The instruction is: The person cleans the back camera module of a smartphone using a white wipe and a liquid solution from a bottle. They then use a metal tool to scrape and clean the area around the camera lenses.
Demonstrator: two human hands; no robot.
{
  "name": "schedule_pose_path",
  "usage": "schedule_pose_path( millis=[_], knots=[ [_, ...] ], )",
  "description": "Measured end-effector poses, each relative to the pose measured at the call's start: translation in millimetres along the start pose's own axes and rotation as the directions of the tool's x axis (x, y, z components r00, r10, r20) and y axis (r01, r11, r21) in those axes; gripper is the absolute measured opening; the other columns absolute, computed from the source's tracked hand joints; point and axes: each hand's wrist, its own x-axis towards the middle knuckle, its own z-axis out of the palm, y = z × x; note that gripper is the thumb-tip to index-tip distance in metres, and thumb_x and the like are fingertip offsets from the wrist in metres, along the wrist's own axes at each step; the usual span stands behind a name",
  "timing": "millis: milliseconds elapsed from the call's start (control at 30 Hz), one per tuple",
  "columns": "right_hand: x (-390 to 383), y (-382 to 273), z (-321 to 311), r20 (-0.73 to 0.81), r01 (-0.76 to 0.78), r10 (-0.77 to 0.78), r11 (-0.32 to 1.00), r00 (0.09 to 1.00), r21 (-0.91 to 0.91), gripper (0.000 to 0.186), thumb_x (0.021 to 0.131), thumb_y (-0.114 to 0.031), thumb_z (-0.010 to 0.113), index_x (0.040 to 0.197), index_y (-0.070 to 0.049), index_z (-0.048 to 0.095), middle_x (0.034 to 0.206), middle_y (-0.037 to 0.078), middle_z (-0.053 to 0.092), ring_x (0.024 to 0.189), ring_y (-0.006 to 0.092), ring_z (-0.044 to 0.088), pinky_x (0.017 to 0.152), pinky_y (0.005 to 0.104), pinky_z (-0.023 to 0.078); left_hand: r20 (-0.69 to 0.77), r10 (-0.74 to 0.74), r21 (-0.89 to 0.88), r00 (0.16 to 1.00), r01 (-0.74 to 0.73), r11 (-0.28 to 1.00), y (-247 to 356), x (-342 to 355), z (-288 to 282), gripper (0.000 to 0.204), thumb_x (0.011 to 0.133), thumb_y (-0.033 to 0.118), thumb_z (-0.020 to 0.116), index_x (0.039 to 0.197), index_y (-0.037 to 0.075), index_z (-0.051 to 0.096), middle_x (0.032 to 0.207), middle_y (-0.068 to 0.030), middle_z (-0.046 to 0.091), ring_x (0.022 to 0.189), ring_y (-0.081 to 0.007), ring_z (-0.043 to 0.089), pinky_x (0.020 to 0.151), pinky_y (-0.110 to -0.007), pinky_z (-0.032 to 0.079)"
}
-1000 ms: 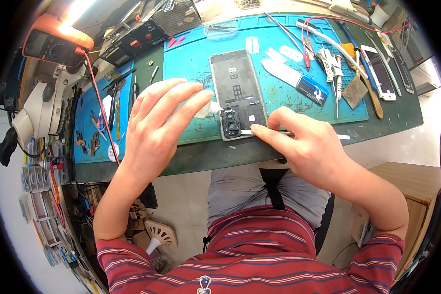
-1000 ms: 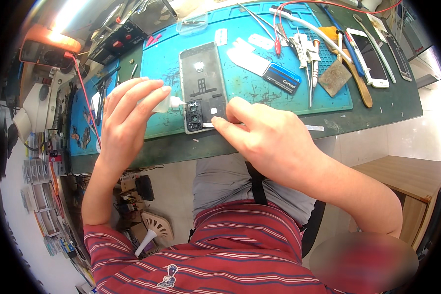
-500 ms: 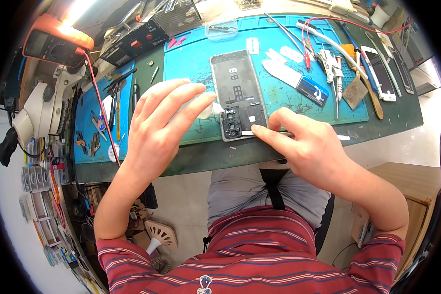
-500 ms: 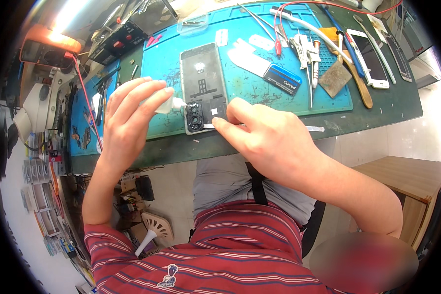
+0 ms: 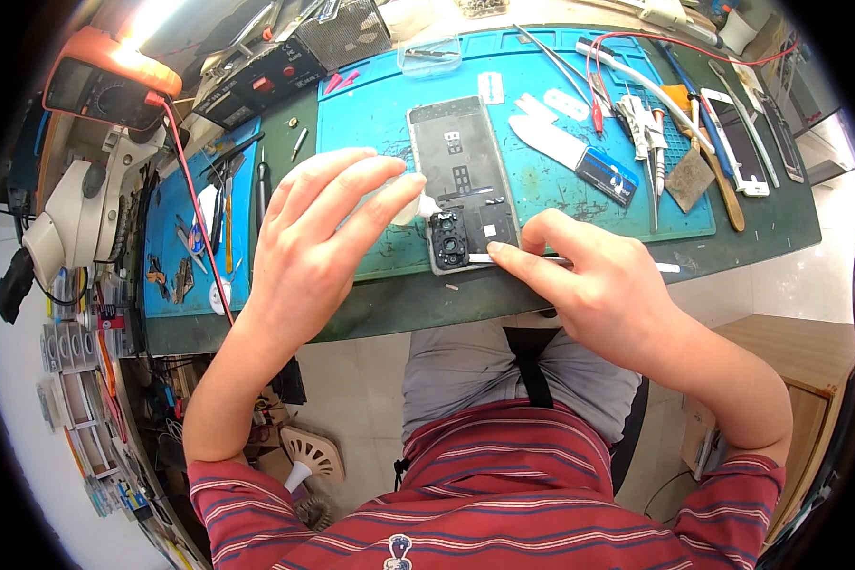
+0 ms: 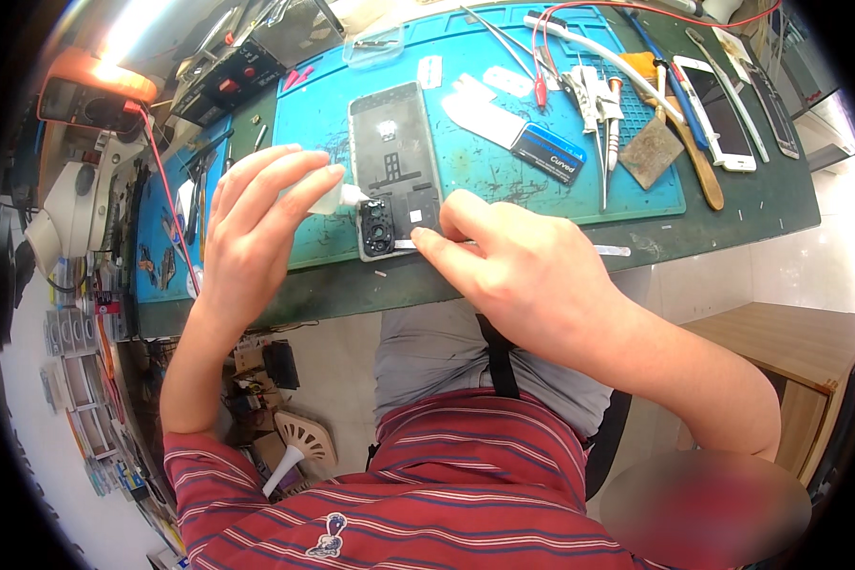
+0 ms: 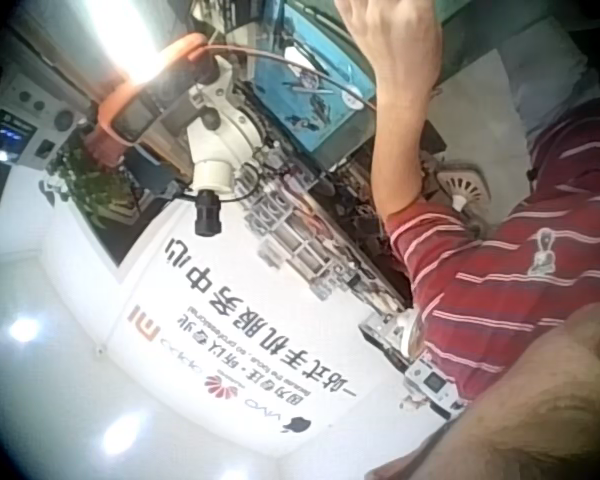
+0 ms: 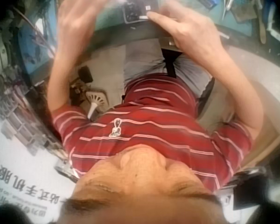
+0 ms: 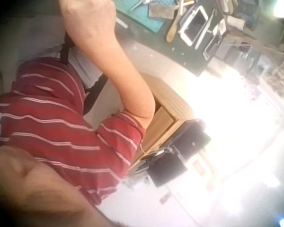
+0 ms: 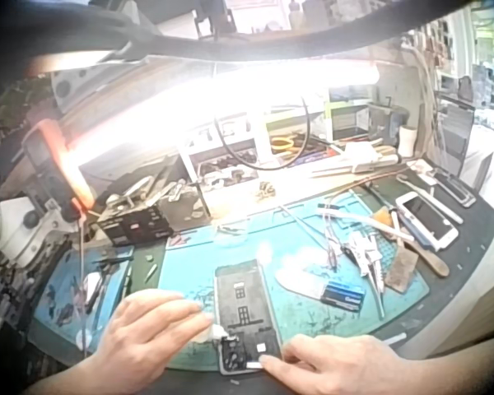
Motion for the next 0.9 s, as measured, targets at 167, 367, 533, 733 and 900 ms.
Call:
schedule_pose_path(
  millis=[167,367,533,733,900],
  knots=[
    [0,0,1,-0.004,-0.002,0.002,1.0,1.0,-0.001,0.048,0.078,0.003,0.071,0.124,-0.008,0.077,0.101,0.005,0.063,0.082,0.0213,0.07,0.067,0.036,0.06,-0.01,-0.01,0.004,1.0,0.01,1.0,-2,-1,0,0.043,0.085,-0.003,0.072,0.126,0.008,0.076,0.129,-0.0071,0.073,0.123,-0.0296,0.066,0.104,-0.042,0.051],
    [0,0,0,-0.004,0.003,-0.003,1.0,1.0,-0.004,0.048,0.078,0.003,0.071,0.125,-0.008,0.077,0.1,0.006,0.062,0.082,0.0218,0.07,0.067,0.036,0.06,-0.005,-0.042,0.031,0.999,0.042,0.999,-6,-12,-5,0.045,0.082,-0.004,0.074,0.125,0.007,0.076,0.128,-0.0072,0.073,0.123,-0.0304,0.065,0.104,-0.043,0.052],
    [0,0,0,0.009,0.002,-0.002,1.0,1.0,-0.017,0.048,0.078,0.003,0.071,0.124,-0.008,0.077,0.101,0.006,0.062,0.082,0.0221,0.07,0.068,0.0361,0.06,-0.003,-0.023,0.018,1.0,0.023,1.0,-7,-13,-3,0.044,0.083,-0.002,0.072,0.126,0.008,0.076,0.128,-0.006,0.072,0.123,-0.0287,0.065,0.104,-0.042,0.051],
    [0,0,0,-0.009,0.006,-0.006,1.0,1.0,-0.006,0.047,0.078,0.003,0.071,0.124,-0.008,0.077,0.101,0.006,0.062,0.082,0.0222,0.07,0.068,0.0364,0.06,0.009,-0.022,0.02,1.0,0.022,1.0,-6,-12,-4,0.044,0.083,-0.003,0.073,0.126,0.007,0.076,0.129,-0.0077,0.072,0.124,-0.0309,0.065,0.104,-0.043,0.052],
    [0,0,0,-0.007,0.003,-0.003,1.0,1.0,-0.007,0.047,0.078,0.003,0.071,0.124,-0.007,0.077,0.1,0.006,0.062,0.082,0.0223,0.07,0.068,0.0362,0.06,-0.002,-0.026,0.006,1.0,0.026,1.0,-5,-14,-5,0.043,0.083,-0.002,0.073,0.125,0.007,0.076,0.128,-0.0079,0.073,0.123,-0.0315,0.066,0.104,-0.044,0.052]
  ],
)
